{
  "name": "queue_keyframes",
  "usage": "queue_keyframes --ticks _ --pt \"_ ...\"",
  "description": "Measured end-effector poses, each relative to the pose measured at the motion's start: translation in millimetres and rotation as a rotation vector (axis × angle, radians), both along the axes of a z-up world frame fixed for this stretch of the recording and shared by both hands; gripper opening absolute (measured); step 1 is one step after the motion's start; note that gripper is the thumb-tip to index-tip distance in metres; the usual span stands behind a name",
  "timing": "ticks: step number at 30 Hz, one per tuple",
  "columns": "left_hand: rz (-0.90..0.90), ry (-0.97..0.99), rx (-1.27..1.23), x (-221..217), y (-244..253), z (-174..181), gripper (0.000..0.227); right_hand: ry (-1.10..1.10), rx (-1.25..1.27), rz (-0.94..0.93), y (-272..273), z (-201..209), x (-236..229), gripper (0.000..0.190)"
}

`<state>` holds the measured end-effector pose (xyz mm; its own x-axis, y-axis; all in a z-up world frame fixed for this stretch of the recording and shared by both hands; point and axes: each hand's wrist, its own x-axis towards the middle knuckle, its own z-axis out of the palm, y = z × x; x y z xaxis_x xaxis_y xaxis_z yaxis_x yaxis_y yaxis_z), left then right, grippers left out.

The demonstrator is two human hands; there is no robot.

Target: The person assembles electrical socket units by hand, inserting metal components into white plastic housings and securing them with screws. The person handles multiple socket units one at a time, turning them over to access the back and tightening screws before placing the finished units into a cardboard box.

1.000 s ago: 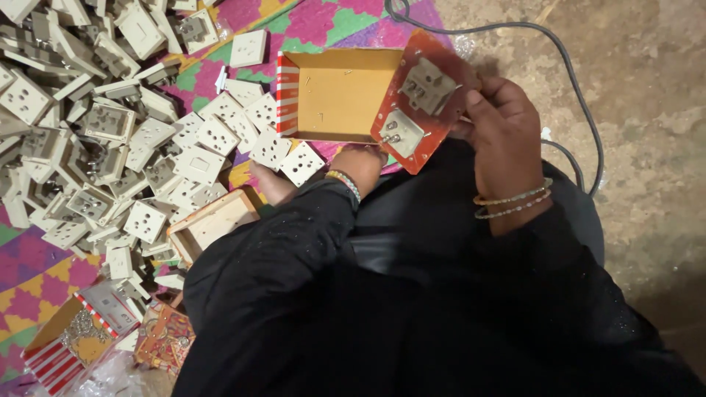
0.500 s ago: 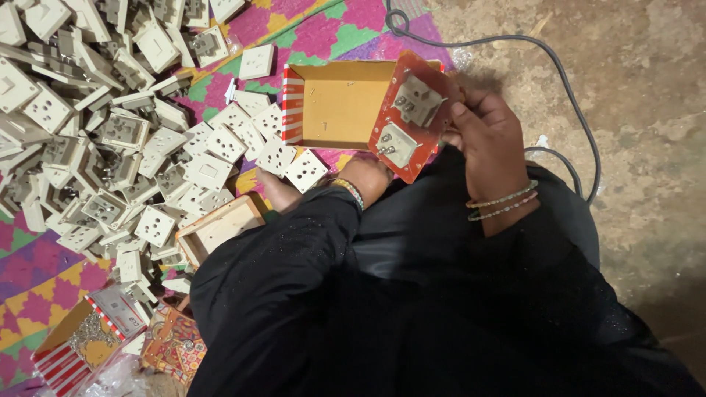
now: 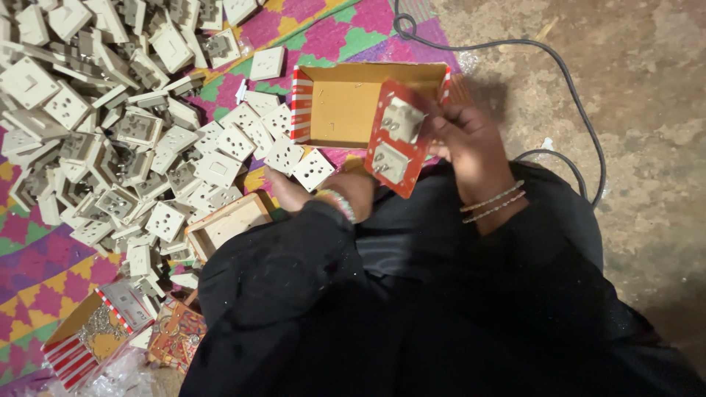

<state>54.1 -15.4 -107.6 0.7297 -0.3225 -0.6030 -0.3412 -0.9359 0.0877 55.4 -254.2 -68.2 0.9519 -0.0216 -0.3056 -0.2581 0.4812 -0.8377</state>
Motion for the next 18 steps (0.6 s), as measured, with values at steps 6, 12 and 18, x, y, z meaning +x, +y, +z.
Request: queue_keyframes --ticks 6,12,18 --pt "0.215 -0.425 -0.372 -12.1 31.6 104.1 0.018 0.049 -0.007 0.174 31.7 -24.1 -7.3 0.024" --pt "0.289 -0.677 -0.848 -36.7 2.2 129.4 0.003 0.098 -0.106 0.369 56.5 -23.7 -22.4 0.025" --pt "0.349 -0.661 -0.895 -38.0 -4.4 117.9 0.003 0.128 -0.135 0.429 61.4 -22.6 -26.1 0.026"
